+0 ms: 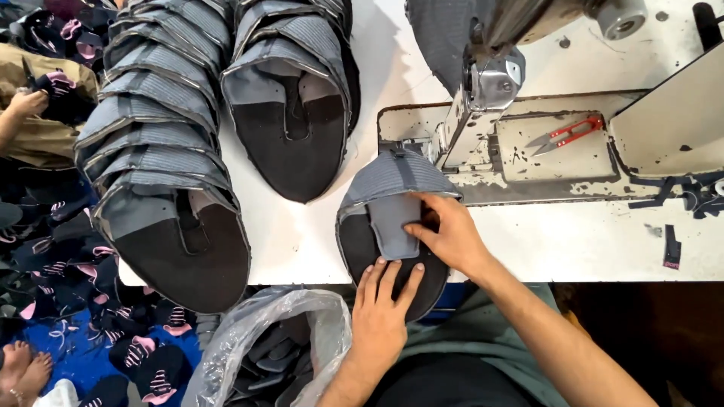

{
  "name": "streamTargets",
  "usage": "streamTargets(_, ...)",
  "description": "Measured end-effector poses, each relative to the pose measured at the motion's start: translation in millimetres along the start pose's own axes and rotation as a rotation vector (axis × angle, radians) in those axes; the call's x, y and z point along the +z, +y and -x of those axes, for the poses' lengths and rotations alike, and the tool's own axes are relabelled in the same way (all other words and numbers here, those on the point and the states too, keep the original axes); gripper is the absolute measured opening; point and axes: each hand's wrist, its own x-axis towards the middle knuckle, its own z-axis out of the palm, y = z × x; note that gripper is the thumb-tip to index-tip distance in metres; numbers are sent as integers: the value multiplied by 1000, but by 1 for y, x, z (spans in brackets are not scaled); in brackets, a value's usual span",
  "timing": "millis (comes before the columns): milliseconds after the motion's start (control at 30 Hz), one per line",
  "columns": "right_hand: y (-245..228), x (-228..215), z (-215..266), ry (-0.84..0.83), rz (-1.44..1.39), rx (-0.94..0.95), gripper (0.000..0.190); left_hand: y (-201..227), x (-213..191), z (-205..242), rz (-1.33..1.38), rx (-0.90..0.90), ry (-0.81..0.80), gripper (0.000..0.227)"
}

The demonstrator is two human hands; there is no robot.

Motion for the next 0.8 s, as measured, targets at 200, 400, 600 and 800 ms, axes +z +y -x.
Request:
streamTargets(200, 0, 0, 3, 15, 74, -103, 59, -2, 7, 6, -29, -25, 5, 68)
streamTargets(400, 3, 2, 5, 8, 132, -132, 59, 4, -12, -10, 49, -120, -172, 101)
streamTargets(600, 7, 1, 5, 23, 126, -168, 56, 11, -29, -28, -22, -93, -214, 105)
streamTargets(800, -28, -41, 37, 23, -19, -128, 41, -2, -14, -26, -74, 63, -142, 88)
